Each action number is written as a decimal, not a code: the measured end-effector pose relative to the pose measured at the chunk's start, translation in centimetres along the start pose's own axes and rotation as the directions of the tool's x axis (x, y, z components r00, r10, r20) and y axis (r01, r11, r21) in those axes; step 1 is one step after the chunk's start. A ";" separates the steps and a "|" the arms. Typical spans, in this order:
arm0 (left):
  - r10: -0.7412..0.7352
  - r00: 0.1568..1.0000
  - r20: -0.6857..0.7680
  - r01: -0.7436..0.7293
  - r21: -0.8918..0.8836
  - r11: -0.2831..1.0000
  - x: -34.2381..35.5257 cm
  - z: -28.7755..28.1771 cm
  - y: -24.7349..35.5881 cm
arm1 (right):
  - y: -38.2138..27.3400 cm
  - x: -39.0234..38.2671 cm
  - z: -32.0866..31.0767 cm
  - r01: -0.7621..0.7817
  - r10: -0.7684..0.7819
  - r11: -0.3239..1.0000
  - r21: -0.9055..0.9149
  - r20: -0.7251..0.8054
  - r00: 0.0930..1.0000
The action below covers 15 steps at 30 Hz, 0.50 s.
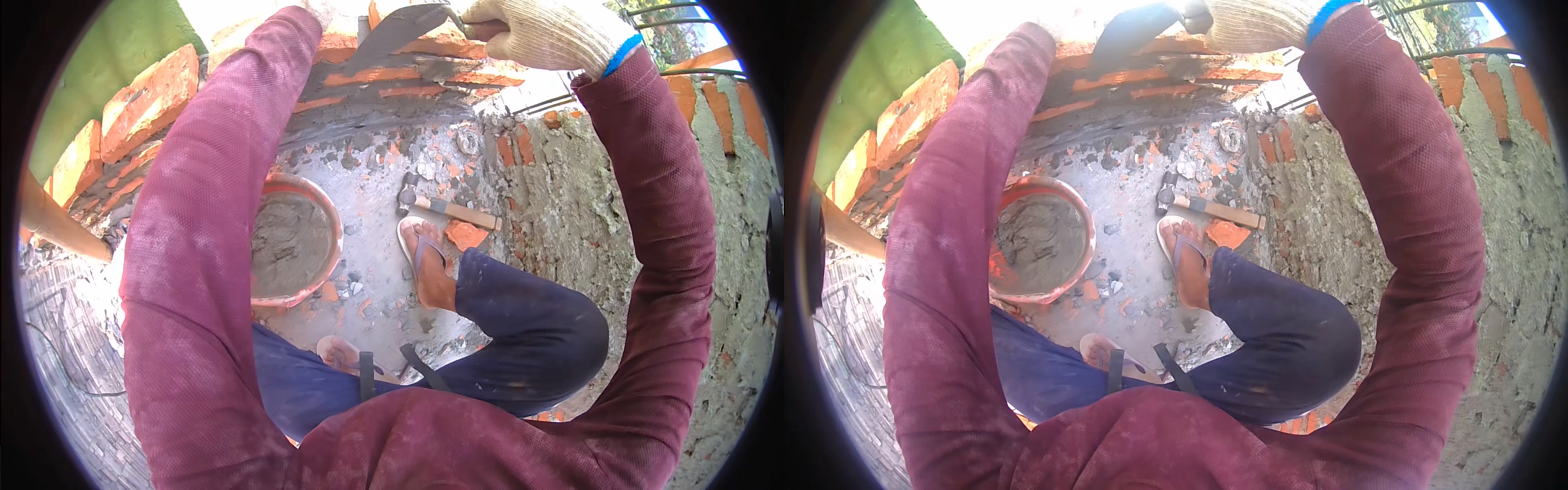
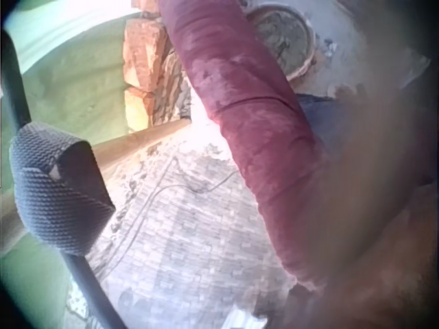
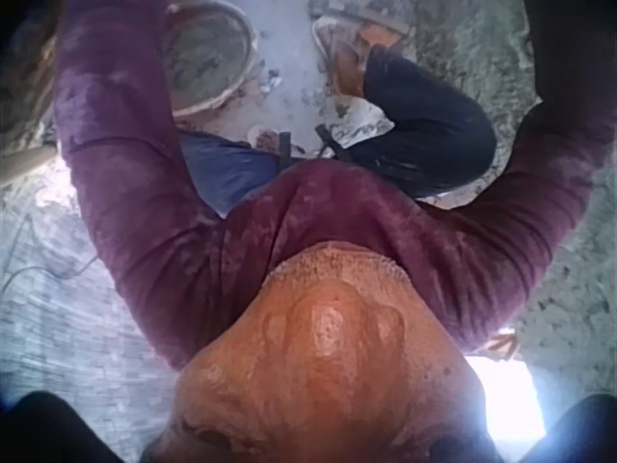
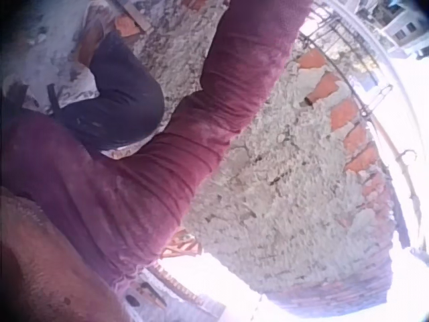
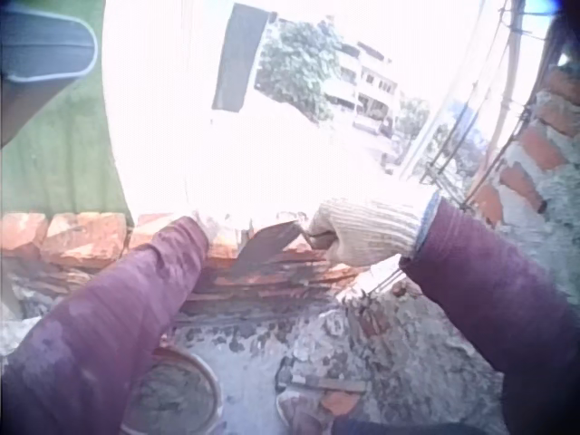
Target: The person scoops mortar from a bucket with a trowel and applies it to a brick wall, then places bricks and taps them into position. The person repeats this process along the wall, adding mortar and bricks in sequence.
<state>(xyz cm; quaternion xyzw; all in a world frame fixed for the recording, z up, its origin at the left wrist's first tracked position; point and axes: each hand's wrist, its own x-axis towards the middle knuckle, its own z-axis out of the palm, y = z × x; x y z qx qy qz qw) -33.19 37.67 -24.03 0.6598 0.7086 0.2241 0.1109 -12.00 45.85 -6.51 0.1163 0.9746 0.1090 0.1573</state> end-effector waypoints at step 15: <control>-0.002 1.000 0.000 0.002 0.012 1.000 0.1 -0.6 0.6 | 4.9 -5.2 6.3 -0.128 0.086 0.951 -0.280 -0.157 0.984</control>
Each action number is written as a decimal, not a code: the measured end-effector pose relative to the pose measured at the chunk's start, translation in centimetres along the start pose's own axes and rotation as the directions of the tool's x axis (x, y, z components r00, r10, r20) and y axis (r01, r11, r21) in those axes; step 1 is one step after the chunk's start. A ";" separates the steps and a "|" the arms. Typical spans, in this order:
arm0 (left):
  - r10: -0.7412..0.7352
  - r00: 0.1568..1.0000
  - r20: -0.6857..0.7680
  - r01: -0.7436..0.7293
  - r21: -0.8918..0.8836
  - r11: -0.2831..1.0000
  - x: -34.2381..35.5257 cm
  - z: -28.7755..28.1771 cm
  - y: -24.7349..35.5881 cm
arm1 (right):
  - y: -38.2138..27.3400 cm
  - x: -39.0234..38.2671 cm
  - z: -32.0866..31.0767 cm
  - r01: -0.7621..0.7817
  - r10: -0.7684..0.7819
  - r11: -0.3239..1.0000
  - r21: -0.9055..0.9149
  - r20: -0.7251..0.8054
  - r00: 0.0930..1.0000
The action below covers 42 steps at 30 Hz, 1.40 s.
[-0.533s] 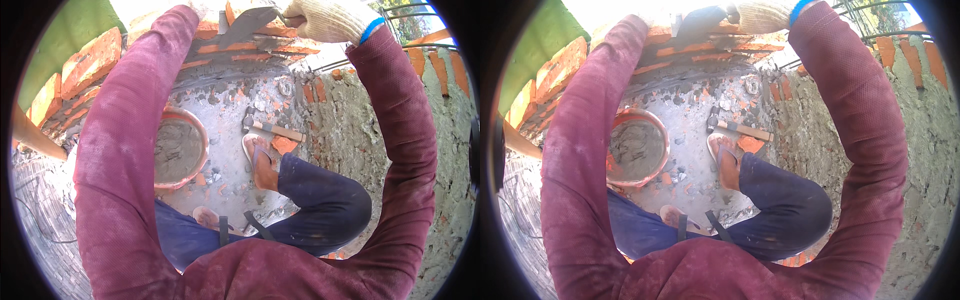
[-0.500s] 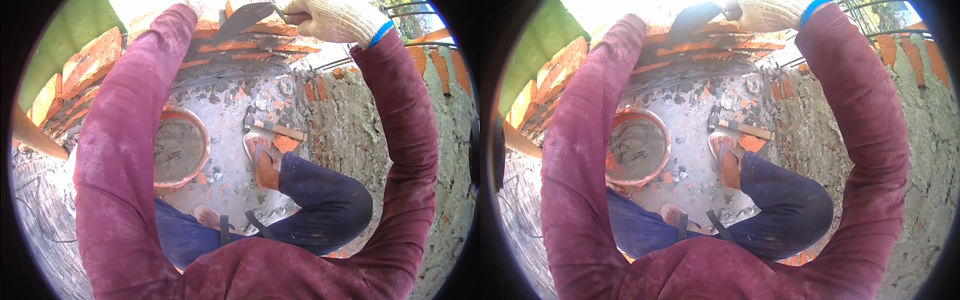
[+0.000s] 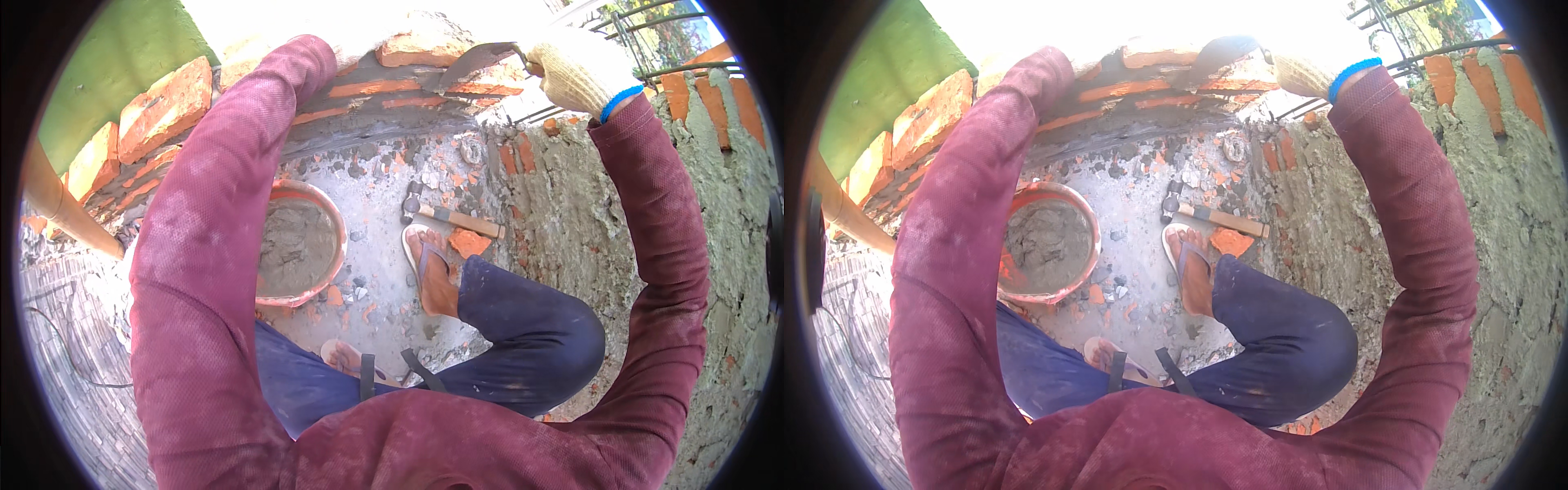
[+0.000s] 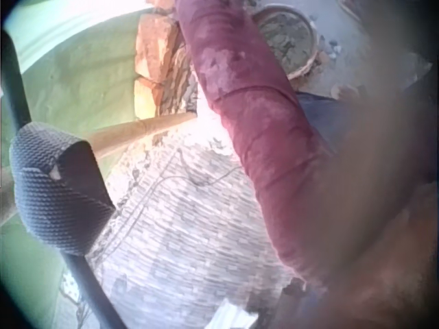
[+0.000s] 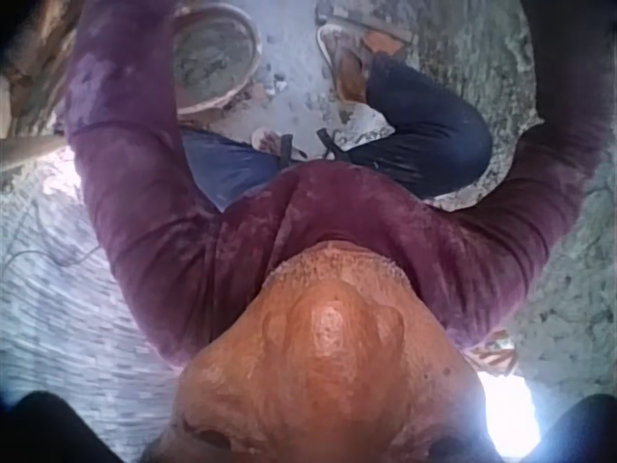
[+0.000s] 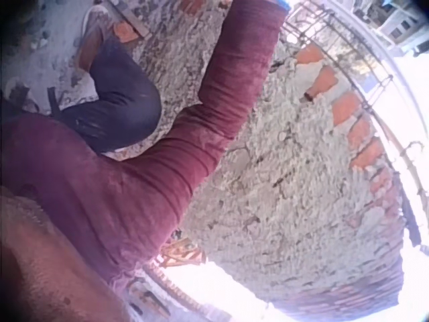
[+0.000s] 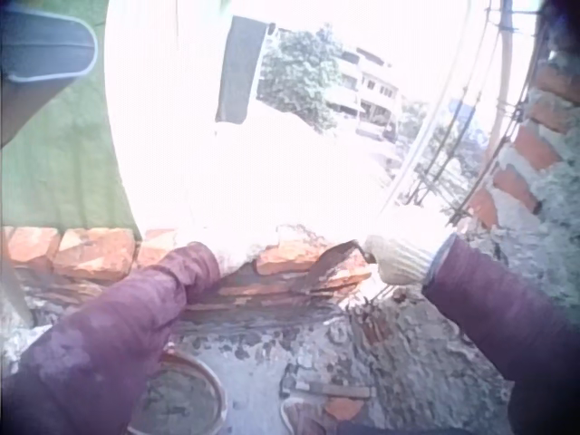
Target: The person scoops mortar from a bucket with a trowel and applies it to a brick wall, then places bricks and taps them into position. The person repeats this process along the wall, adding mortar and bricks in sequence.
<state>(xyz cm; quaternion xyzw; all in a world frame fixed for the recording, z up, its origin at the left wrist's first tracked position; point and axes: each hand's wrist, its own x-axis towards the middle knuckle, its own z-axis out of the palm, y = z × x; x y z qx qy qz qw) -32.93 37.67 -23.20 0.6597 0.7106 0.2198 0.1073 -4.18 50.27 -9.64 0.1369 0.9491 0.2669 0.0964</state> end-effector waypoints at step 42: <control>0.058 0.997 -0.054 -0.059 -0.020 0.998 -1.2 -0.8 1.4 | 0.7 -0.5 -5.7 -0.038 0.051 0.885 0.463 -0.015 0.999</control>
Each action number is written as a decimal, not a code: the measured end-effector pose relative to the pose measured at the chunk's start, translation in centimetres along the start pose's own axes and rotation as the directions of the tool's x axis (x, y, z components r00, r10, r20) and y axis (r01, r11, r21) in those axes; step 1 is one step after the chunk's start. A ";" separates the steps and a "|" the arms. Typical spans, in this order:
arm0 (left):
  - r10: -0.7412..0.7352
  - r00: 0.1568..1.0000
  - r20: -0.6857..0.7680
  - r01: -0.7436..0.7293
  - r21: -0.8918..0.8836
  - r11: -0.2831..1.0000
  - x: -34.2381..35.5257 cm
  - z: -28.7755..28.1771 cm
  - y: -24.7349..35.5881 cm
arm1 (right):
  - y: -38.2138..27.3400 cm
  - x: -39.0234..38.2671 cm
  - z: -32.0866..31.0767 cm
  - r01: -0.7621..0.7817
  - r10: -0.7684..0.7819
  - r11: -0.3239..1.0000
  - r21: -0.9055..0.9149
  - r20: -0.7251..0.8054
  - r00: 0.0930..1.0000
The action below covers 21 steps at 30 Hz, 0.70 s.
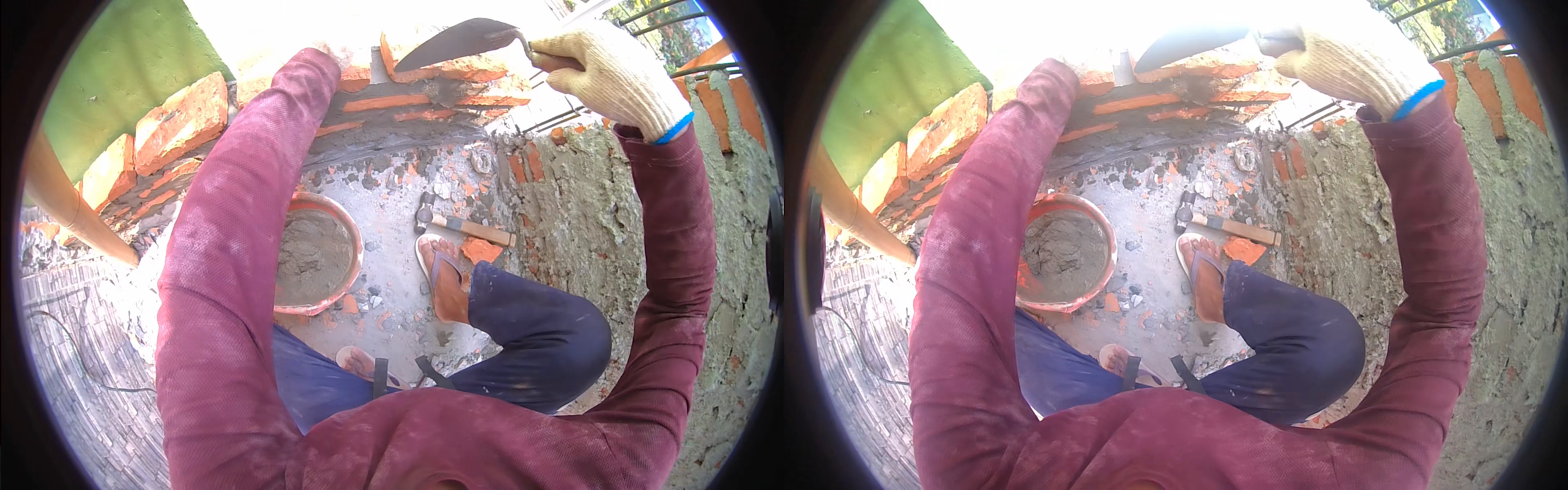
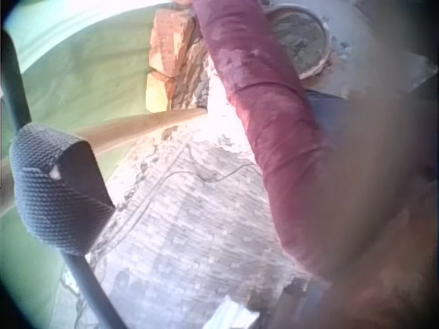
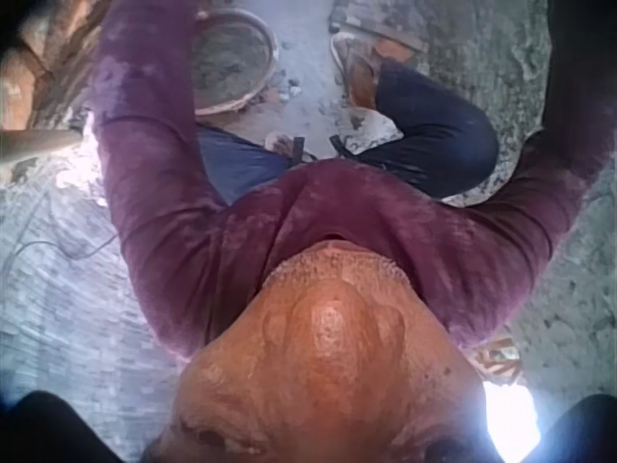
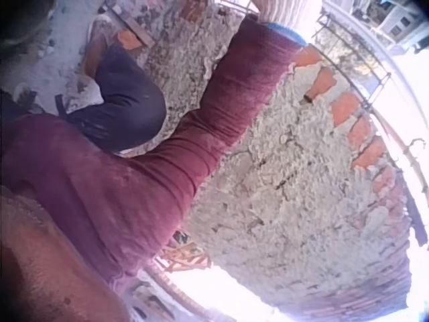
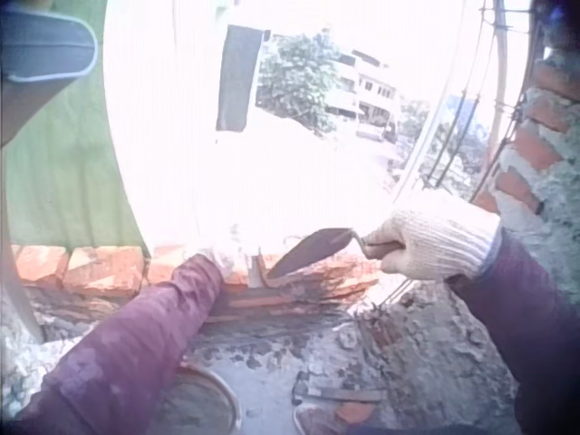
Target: The person scoops mortar from a bucket with a trowel and applies it to a brick wall, then places bricks and taps them into position. The person repeats this process along the wall, adding mortar and bricks in sequence.
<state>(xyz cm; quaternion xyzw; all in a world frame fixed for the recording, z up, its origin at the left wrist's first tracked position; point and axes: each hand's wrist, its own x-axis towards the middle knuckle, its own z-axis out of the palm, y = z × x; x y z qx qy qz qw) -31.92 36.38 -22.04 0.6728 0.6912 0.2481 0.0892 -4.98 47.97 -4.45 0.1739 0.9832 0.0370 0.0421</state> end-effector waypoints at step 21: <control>0.243 0.959 -0.144 -0.153 0.460 0.875 4.2 9.2 2.8 | 1.2 15.8 2.6 -0.036 0.091 0.889 -0.456 0.098 0.991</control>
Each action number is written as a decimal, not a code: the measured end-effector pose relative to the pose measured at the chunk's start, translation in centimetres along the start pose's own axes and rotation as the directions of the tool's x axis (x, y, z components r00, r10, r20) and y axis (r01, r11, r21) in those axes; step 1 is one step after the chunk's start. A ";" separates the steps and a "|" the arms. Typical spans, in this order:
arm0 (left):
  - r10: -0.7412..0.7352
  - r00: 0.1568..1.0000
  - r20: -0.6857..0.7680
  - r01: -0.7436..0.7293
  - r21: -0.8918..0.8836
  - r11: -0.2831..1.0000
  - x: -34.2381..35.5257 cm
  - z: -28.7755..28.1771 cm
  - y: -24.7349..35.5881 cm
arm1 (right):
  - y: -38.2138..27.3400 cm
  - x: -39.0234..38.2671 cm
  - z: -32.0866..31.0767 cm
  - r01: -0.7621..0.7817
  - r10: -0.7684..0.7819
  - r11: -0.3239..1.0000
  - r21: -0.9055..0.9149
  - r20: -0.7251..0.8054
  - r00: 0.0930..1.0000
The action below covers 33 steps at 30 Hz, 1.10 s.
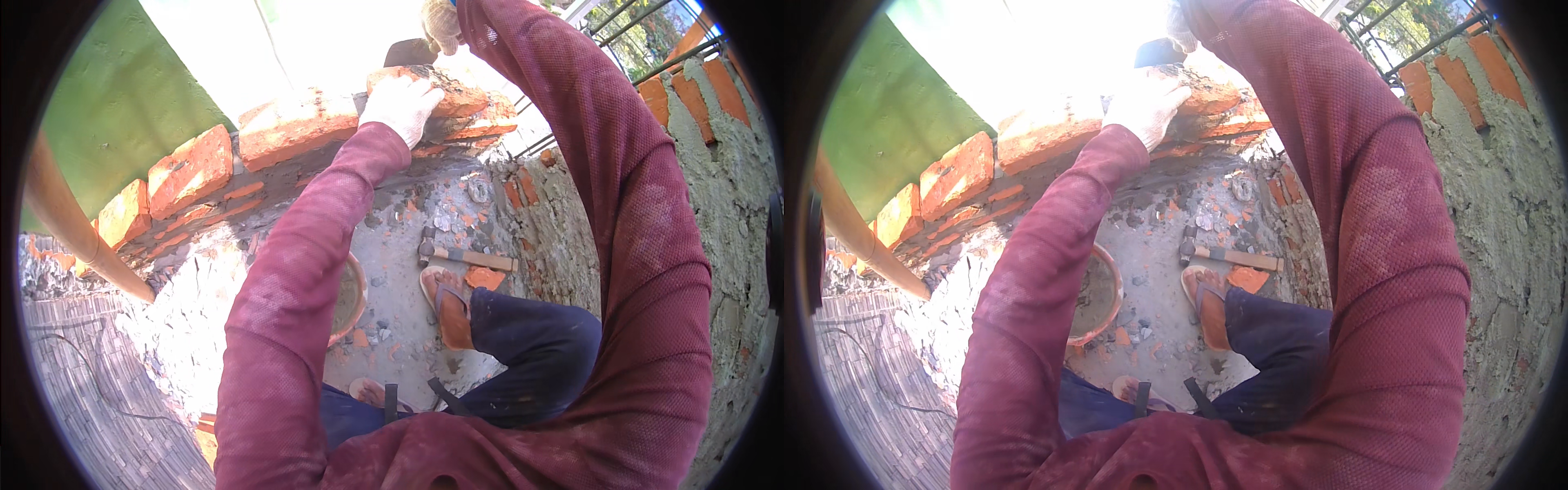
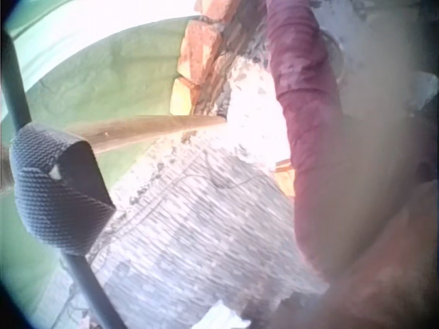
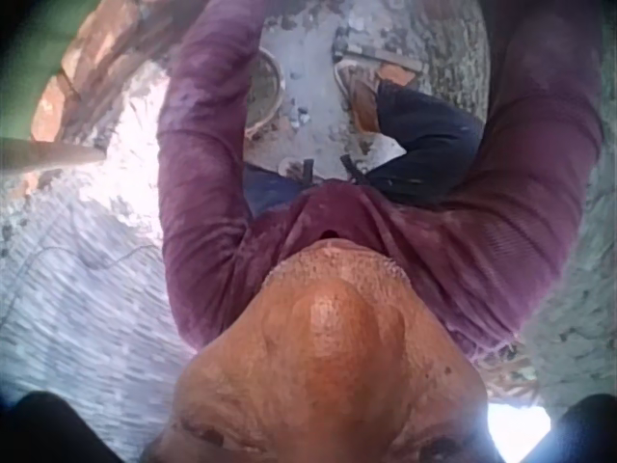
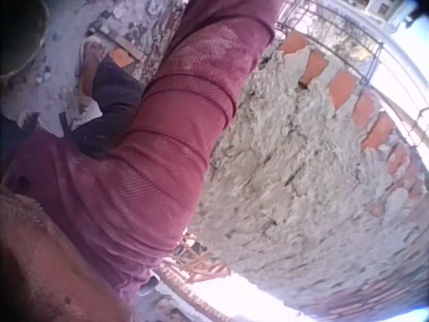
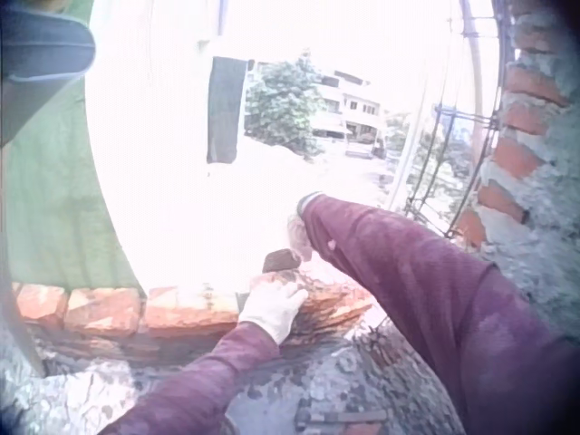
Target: The person scoops mortar from a bucket with a trowel and applies it to a brick wall, then places bricks and taps them into position. The person repeats this process along the wall, adding mortar and bricks in sequence.
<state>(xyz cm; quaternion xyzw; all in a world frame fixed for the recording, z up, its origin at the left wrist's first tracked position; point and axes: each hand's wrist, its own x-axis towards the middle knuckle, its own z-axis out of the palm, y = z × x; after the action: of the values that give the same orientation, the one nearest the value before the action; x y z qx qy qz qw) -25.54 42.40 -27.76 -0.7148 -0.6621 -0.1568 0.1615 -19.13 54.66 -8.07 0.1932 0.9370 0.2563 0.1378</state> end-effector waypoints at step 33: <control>-0.882 0.064 0.466 0.991 -0.134 0.001 -44.3 -4.1 -5.8 | -34.8 -13.7 7.8 0.443 -0.516 0.810 0.384 0.106 0.850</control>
<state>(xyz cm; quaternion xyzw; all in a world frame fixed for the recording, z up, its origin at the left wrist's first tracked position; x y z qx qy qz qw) -34.65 1.31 -43.32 -0.1072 -0.9280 -0.2720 -0.2311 -14.32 24.42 -30.89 -0.0042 0.9659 0.0231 0.2580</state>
